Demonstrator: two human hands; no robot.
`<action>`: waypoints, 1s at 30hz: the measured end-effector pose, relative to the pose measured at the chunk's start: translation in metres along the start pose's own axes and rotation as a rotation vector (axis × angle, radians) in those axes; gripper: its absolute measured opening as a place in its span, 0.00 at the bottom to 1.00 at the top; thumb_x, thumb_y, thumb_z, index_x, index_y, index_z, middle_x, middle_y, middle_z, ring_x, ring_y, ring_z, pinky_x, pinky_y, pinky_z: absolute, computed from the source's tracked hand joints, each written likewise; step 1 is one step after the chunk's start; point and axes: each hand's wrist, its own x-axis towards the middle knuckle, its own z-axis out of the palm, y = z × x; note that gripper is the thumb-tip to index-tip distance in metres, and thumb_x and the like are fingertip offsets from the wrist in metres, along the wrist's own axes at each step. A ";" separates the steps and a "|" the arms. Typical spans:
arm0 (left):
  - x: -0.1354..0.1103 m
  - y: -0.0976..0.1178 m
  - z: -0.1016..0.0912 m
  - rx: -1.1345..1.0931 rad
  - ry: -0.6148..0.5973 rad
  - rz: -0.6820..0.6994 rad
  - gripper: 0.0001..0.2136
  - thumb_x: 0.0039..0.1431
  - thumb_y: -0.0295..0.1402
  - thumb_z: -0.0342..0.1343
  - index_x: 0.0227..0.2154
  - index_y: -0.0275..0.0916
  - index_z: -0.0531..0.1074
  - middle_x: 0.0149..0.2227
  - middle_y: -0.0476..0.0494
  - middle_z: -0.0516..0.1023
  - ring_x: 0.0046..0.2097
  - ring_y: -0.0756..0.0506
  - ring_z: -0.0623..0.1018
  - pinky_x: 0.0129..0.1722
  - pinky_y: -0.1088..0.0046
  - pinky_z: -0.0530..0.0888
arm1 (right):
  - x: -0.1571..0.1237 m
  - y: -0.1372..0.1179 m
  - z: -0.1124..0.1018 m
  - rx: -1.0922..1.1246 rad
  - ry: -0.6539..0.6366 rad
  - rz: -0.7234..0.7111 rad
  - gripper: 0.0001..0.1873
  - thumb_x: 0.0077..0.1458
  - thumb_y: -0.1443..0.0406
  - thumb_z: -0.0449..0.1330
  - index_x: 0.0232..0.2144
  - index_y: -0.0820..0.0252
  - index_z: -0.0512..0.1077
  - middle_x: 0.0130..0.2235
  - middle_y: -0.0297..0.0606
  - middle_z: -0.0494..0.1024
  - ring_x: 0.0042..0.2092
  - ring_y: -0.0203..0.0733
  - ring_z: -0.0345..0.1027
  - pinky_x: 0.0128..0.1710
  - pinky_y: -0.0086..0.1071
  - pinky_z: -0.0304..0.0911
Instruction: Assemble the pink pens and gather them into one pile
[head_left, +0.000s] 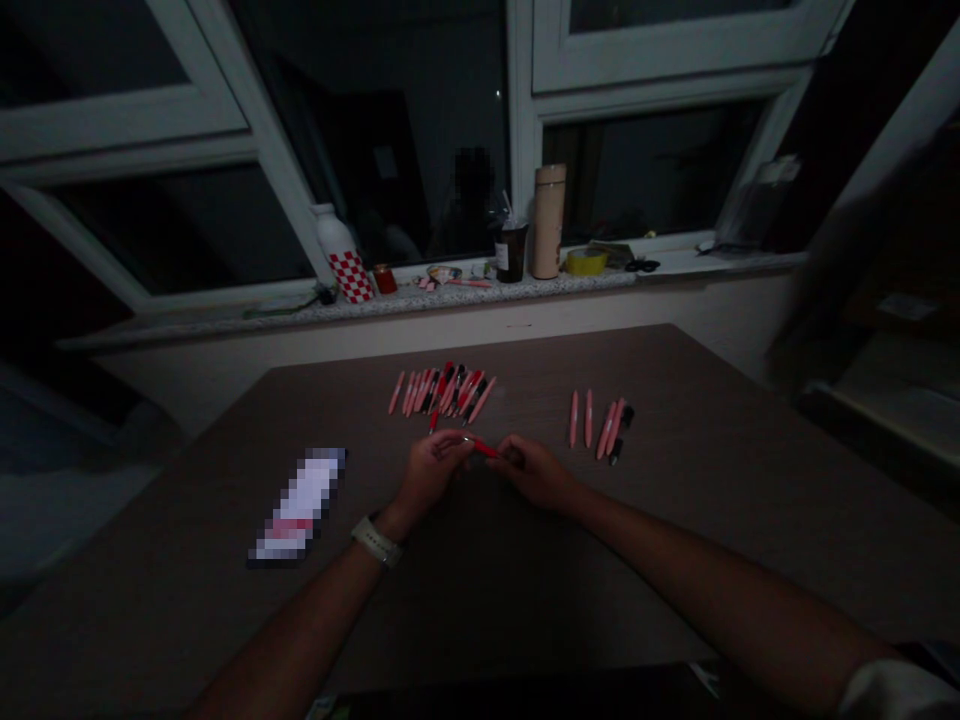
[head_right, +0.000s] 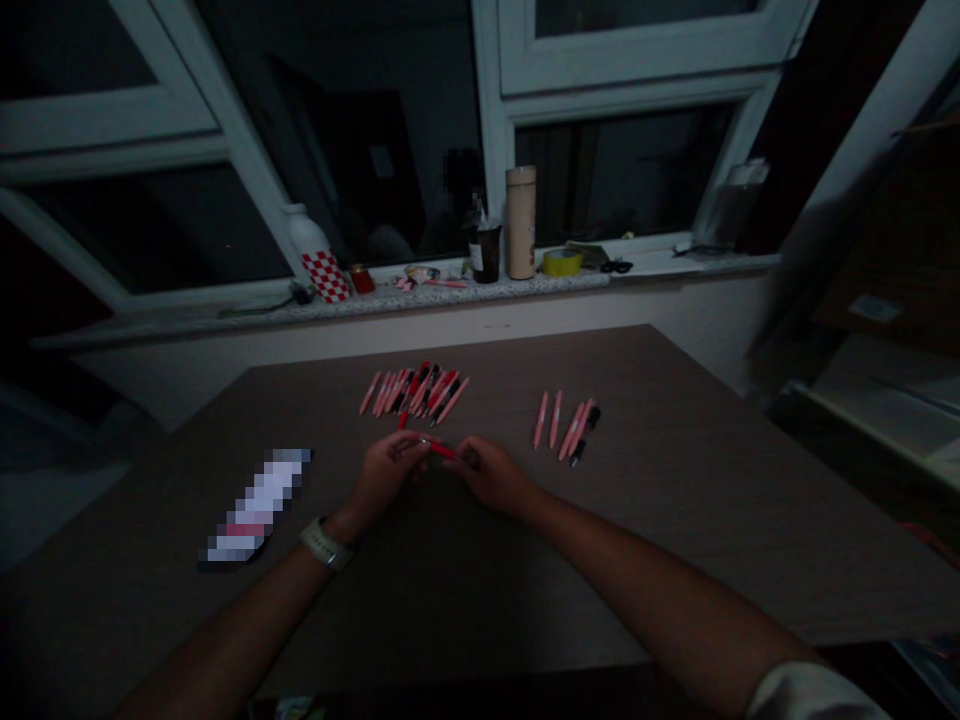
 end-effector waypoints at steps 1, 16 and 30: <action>0.000 0.000 0.000 -0.004 0.003 0.000 0.15 0.51 0.41 0.63 0.35 0.34 0.77 0.24 0.47 0.76 0.23 0.51 0.72 0.20 0.79 0.66 | 0.000 -0.001 -0.001 0.001 -0.033 -0.014 0.17 0.61 0.53 0.54 0.30 0.60 0.69 0.26 0.31 0.70 0.28 0.34 0.61 0.28 0.28 0.55; -0.001 0.000 -0.001 0.033 -0.029 -0.003 0.13 0.51 0.39 0.62 0.36 0.34 0.77 0.24 0.47 0.77 0.23 0.52 0.72 0.22 0.79 0.67 | 0.003 0.006 0.000 0.109 -0.072 -0.015 0.19 0.60 0.50 0.54 0.31 0.60 0.70 0.27 0.31 0.71 0.28 0.34 0.62 0.29 0.27 0.55; 0.001 -0.004 0.000 0.045 -0.022 -0.018 0.14 0.50 0.41 0.62 0.34 0.34 0.76 0.22 0.49 0.75 0.23 0.51 0.72 0.22 0.78 0.66 | 0.003 0.002 0.001 0.170 -0.094 0.082 0.22 0.58 0.46 0.54 0.29 0.59 0.67 0.23 0.29 0.69 0.22 0.32 0.59 0.23 0.26 0.53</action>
